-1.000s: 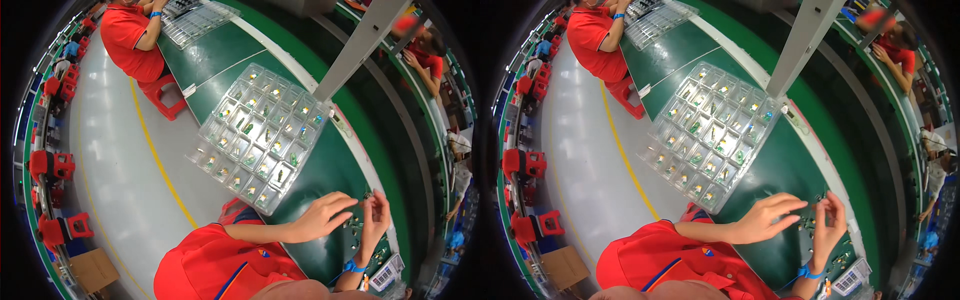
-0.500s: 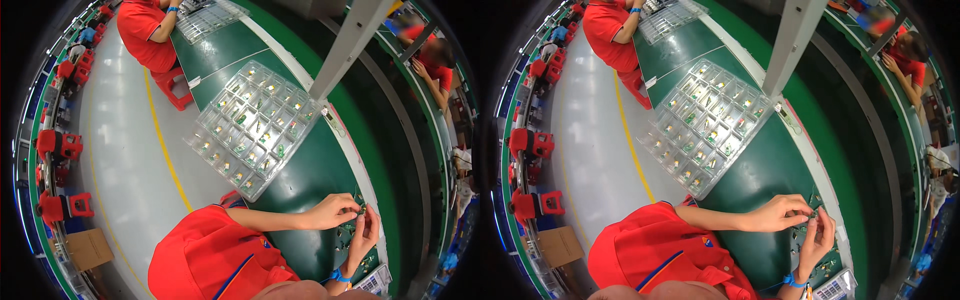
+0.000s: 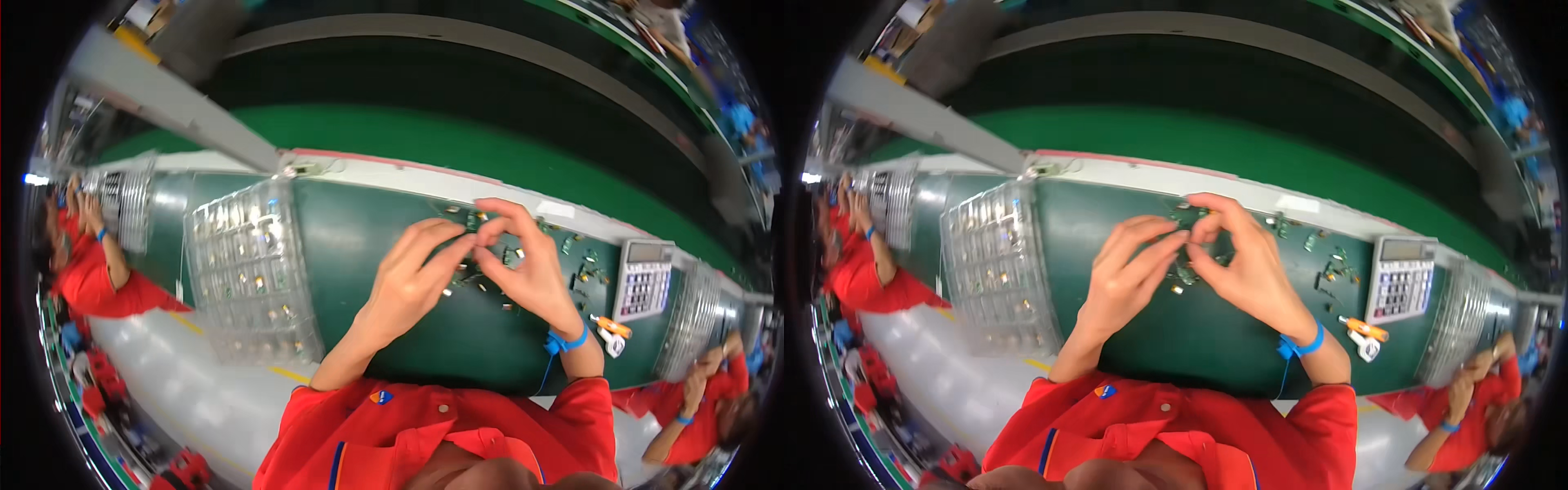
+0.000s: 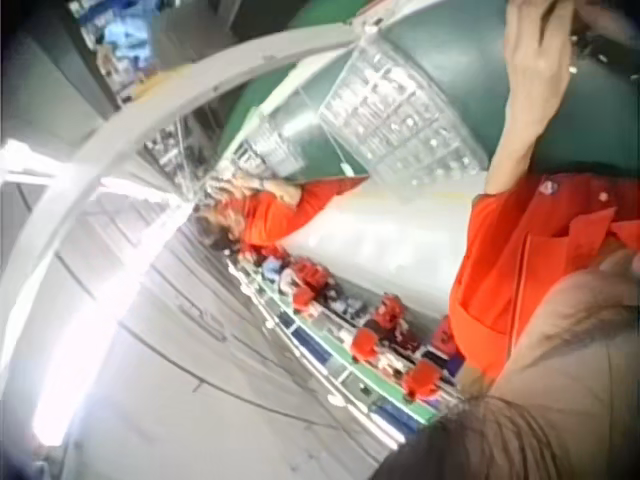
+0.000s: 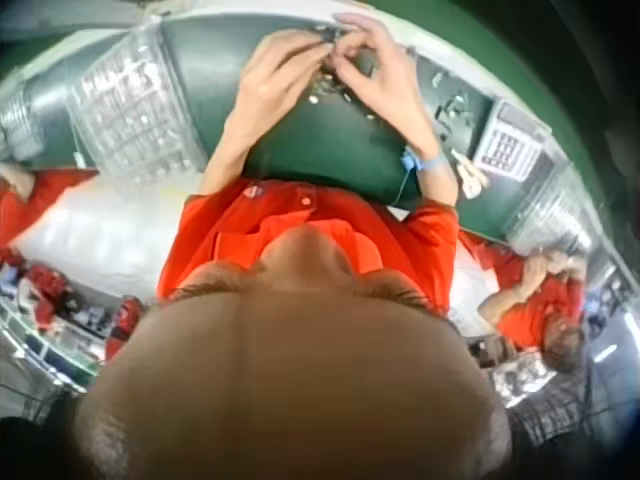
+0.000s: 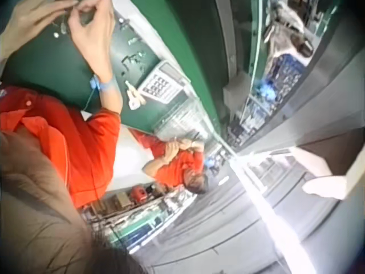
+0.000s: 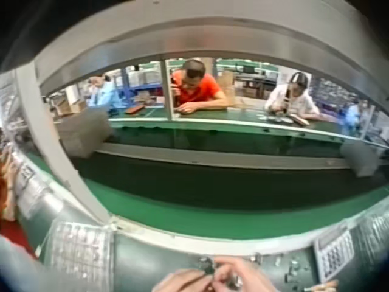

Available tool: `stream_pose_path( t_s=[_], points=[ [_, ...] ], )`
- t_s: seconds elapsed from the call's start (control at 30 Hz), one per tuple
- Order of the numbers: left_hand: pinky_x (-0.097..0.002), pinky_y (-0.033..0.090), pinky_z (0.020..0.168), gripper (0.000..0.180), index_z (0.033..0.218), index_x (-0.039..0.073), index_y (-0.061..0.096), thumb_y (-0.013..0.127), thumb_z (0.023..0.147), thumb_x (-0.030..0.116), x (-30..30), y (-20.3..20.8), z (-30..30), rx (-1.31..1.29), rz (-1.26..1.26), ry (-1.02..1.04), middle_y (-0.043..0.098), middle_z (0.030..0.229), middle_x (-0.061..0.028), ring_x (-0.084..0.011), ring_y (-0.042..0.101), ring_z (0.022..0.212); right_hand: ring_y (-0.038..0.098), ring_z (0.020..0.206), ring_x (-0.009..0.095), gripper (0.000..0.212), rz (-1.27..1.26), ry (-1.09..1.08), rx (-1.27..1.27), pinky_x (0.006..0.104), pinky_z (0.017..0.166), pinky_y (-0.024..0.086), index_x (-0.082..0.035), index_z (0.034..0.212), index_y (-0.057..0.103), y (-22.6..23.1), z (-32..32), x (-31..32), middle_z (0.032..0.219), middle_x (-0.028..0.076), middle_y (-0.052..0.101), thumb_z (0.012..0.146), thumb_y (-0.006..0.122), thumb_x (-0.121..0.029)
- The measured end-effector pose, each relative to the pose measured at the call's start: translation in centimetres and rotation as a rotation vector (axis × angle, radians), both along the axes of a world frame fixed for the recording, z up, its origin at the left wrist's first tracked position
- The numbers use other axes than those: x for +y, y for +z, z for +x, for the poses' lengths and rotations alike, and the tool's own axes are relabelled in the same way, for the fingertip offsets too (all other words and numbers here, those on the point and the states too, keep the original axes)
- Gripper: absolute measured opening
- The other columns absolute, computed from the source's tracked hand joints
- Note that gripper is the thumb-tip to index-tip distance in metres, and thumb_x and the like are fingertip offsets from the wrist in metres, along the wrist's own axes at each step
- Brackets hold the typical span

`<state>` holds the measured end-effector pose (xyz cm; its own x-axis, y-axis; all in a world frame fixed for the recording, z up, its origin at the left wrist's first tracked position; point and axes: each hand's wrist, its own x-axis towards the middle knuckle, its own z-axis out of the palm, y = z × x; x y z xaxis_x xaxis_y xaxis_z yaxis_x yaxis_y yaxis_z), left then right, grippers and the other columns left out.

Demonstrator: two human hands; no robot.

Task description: Assembling small electronic components at an assembly line workstation.

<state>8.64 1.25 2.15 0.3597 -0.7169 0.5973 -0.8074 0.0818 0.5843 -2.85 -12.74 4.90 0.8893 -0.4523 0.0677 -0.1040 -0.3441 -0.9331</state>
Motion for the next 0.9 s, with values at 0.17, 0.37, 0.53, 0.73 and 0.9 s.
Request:
stream_pose_path(
  t_s=[0.17,0.37,0.53,0.73,0.9],
  points=[
    [-0.0333,0.052,0.065,0.027,0.093,0.001,0.066,0.071,0.068,-0.008,-0.8,-1.2,-0.7,0.023,-0.042,0.065,0.062,0.097,-0.0107,-0.0268,0.062,0.078,0.059,0.082,0.011,0.047,0.165,0.006,-0.019,0.0279,0.084,0.049,-0.001,0.125,0.049,-0.1,-0.6,-0.2,0.087,0.004,0.061,0.081,0.063,0.006],
    [-0.0253,0.053,0.06,0.017,0.098,-0.003,0.066,0.066,0.082,-0.006,0.7,-0.9,-0.9,0.752,-0.043,0.097,0.06,0.098,-0.0107,-0.016,0.063,0.075,0.061,0.091,0.014,0.045,0.173,-0.109,-0.103,0.03,0.089,0.049,-0.001,0.122,0.053,-0.3,-0.9,0.1,0.096,0.007,0.064,0.079,0.067,0.003],
    [-0.0229,0.053,0.06,0.02,0.102,-0.001,0.067,0.063,0.083,-0.006,1.0,0.0,-1.0,0.934,-0.054,0.07,0.061,0.095,-0.0086,-0.0115,0.062,0.073,0.064,0.089,0.016,0.036,-0.064,-0.035,-0.07,0.0287,0.081,0.049,-0.001,0.107,0.064,-0.1,-0.8,1.2,0.093,0.009,0.066,0.074,0.076,-0.006],
    [-0.0218,0.052,0.058,0.02,0.102,-0.003,0.067,0.063,0.083,-0.007,1.1,0.4,-1.1,0.953,-0.067,0.028,0.059,0.095,-0.0082,-0.0114,0.061,0.072,0.063,0.082,0.021,0.028,-0.212,-0.049,-0.189,0.0307,0.078,0.05,-0.003,0.1,0.067,-0.2,-0.2,1.3,0.089,0.008,0.066,0.073,0.076,-0.005],
    [-0.0221,0.052,0.056,0.019,0.101,-0.004,0.066,0.062,0.083,-0.007,1.6,0.2,-0.8,1.182,-0.06,-0.034,0.057,0.092,-0.0069,-0.0114,0.059,0.071,0.062,0.082,0.027,0.028,-0.672,0.079,-0.252,0.0433,0.086,0.05,-0.006,0.094,0.07,0.3,-0.4,1.0,0.09,0.008,0.065,0.067,0.077,-0.002]
  ],
)
